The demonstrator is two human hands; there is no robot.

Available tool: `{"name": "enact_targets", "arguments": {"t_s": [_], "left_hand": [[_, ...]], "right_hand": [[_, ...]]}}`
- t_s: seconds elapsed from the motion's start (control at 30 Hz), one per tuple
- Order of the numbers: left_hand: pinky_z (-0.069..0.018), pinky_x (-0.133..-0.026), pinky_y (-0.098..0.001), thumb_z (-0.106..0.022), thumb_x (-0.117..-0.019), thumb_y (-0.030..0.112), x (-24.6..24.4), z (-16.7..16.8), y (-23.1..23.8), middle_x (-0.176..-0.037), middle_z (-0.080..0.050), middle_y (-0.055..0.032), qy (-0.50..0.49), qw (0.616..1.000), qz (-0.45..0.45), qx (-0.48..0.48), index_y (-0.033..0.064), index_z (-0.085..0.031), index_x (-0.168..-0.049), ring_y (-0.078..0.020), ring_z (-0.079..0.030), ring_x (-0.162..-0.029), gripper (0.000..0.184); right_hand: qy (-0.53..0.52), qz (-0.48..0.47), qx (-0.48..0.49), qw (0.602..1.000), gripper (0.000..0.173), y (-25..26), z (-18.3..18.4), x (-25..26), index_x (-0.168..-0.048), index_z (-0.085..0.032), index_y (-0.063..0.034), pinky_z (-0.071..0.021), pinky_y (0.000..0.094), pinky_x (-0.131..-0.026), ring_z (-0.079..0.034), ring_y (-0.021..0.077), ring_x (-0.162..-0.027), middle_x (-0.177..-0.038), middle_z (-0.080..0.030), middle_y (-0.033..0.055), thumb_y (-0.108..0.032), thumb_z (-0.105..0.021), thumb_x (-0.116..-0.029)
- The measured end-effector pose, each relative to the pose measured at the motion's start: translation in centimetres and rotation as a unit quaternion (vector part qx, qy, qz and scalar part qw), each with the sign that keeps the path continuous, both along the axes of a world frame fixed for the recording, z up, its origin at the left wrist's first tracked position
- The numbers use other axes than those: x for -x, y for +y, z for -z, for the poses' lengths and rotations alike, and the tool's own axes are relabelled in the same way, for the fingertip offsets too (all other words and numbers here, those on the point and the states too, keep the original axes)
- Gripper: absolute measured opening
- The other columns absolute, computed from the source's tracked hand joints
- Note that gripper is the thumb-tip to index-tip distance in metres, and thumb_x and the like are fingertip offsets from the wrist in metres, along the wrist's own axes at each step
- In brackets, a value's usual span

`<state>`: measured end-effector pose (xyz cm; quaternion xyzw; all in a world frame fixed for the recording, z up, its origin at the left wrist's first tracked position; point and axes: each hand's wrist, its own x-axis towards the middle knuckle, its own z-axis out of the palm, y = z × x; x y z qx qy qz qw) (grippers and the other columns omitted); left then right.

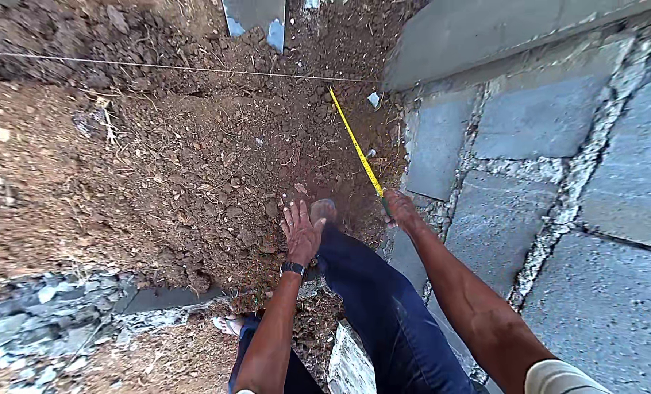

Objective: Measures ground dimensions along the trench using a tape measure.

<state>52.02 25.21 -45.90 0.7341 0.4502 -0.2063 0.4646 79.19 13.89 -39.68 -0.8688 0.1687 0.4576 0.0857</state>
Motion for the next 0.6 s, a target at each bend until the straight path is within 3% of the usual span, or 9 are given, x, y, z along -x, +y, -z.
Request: {"name": "enact_targets", "arguments": {"t_s": [0.1,0.2,0.3,0.37,0.43,0.53,0.6], "left_hand": [[-0.0219,-0.123,-0.0634,-0.041,-0.1013,0.065,4.2,-3.2,-3.2,-0.169,-0.024,-0.0189,0.012,0.993,-0.078,0.082,0.0123,-0.030,-0.163,-0.0395,-0.019,-0.157,0.082],[-0.0340,-0.122,-0.0542,-0.045,-0.1051,0.055,9.0,-7.1,-6.3,-0.163,-0.036,-0.0210,0.008,0.976,-0.157,0.153,0.0060,-0.032,-0.160,-0.0359,-0.036,-0.151,0.075],[-0.0378,-0.120,-0.0502,-0.046,-0.1072,0.049,14.3,-11.7,-8.8,-0.156,-0.046,-0.0217,0.016,0.959,-0.203,0.196,0.0034,-0.041,-0.155,-0.0338,-0.046,-0.144,0.067],[-0.0380,-0.119,-0.0531,-0.049,-0.1063,0.047,18.7,-14.4,-10.3,-0.151,-0.052,-0.0191,0.038,0.968,-0.190,0.160,0.0057,-0.053,-0.148,-0.0329,-0.049,-0.142,0.059],[-0.0339,-0.116,-0.0646,-0.052,-0.1030,0.050,23.5,-17.1,-11.0,-0.149,-0.054,-0.0173,0.109,0.979,-0.145,0.089,0.0124,-0.060,-0.143,-0.0360,-0.047,-0.141,0.056],[-0.0273,-0.111,-0.0764,-0.052,-0.0996,0.060,30.1,-21.6,-11.2,-0.157,-0.042,-0.0252,0.251,0.959,-0.114,0.059,0.0170,-0.053,-0.150,-0.0491,-0.037,-0.145,0.066],[-0.0294,-0.109,-0.0779,-0.053,-0.0991,0.061,34.0,-23.7,-11.8,-0.157,-0.037,-0.0317,0.305,0.934,-0.152,0.105,0.0117,-0.036,-0.160,-0.0551,-0.036,-0.143,0.080]], "right_hand": [[0.001,0.030,0.002,1.000,0.050,0.9,-0.4,0.7,-0.136,-0.053,-0.0167,-0.0507,0.0342,-0.047,-0.058,0.0192,-0.051,-0.077,-0.064,0.0094,-0.055,-0.037,-0.1079],[0.002,0.039,-0.001,0.999,0.052,1.5,-0.3,1.4,-0.130,-0.055,-0.0130,-0.0508,0.0338,-0.047,-0.057,0.0182,-0.051,-0.076,-0.064,0.0088,-0.055,-0.036,-0.1075],[0.010,0.080,-0.025,0.996,0.053,2.5,-1.1,2.4,-0.133,-0.056,-0.0146,-0.0497,0.0332,-0.049,-0.058,0.0181,-0.054,-0.080,-0.065,0.0088,-0.057,-0.038,-0.1071],[0.009,0.100,-0.035,0.994,0.052,2.8,-1.2,3.2,-0.136,-0.056,-0.0179,-0.0500,0.0337,-0.051,-0.058,0.0188,-0.057,-0.084,-0.065,0.0095,-0.058,-0.039,-0.1063],[0.015,0.096,-0.031,0.995,0.053,3.2,-1.3,4.0,-0.137,-0.055,-0.0206,-0.0504,0.0343,-0.053,-0.059,0.0191,-0.060,-0.088,-0.065,0.0096,-0.060,-0.039,-0.1051],[0.026,0.118,-0.039,0.992,0.057,4.5,-1.7,5.6,-0.134,-0.055,-0.0164,-0.0507,0.0344,-0.053,-0.059,0.0190,-0.060,-0.088,-0.065,0.0092,-0.062,-0.038,-0.1046],[0.020,0.143,-0.057,0.988,0.058,4.7,-1.2,6.7,-0.135,-0.054,-0.0154,-0.0505,0.0347,-0.053,-0.058,0.0195,-0.060,-0.087,-0.064,0.0097,-0.062,-0.037,-0.1048]]}}
